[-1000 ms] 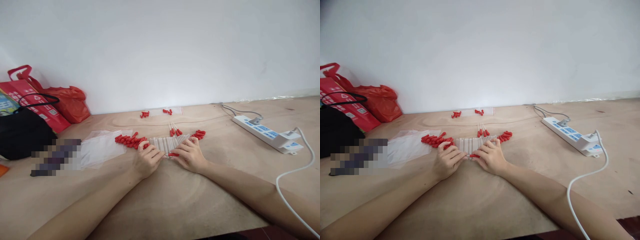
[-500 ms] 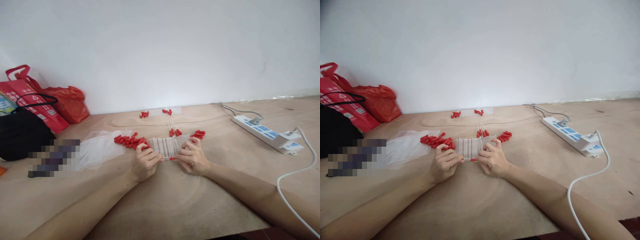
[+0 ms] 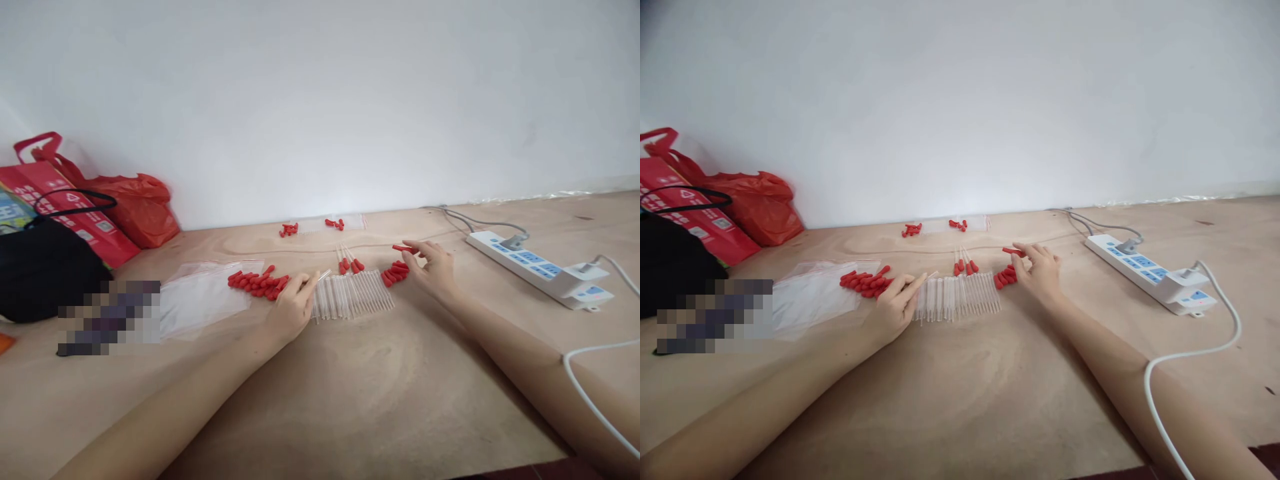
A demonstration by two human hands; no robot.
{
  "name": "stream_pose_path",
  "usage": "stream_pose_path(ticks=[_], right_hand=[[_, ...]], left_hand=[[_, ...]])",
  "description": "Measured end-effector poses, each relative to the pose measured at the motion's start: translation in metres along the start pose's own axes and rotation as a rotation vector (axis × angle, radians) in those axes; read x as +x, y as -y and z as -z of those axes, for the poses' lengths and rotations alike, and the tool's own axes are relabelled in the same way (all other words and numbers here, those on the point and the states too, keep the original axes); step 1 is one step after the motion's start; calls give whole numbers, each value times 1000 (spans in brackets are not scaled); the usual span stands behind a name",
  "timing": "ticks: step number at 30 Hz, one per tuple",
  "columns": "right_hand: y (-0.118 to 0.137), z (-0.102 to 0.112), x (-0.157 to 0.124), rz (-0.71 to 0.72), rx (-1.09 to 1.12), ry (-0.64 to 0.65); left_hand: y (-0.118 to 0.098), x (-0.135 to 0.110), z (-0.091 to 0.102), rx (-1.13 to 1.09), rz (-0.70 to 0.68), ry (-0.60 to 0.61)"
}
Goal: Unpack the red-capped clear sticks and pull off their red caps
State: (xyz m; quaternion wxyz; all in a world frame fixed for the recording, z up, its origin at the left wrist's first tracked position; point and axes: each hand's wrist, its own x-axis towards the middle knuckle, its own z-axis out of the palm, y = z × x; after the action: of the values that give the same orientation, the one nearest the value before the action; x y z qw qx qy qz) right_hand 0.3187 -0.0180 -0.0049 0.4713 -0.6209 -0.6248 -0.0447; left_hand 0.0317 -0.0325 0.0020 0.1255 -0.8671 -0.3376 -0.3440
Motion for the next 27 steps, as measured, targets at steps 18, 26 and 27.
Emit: stream_pose_path(ticks=[18, 26, 27], right_hand=[[-27, 2, 9, -310, -52, 155], [-26, -5, 5, -109, -122, 197], [-25, -5, 4, -101, -131, 207]], left_hand=[[-41, 44, -41, -2, -212, 302], [-46, 38, -35, -78, -169, 268], [-47, 37, -33, -81, -171, 248]])
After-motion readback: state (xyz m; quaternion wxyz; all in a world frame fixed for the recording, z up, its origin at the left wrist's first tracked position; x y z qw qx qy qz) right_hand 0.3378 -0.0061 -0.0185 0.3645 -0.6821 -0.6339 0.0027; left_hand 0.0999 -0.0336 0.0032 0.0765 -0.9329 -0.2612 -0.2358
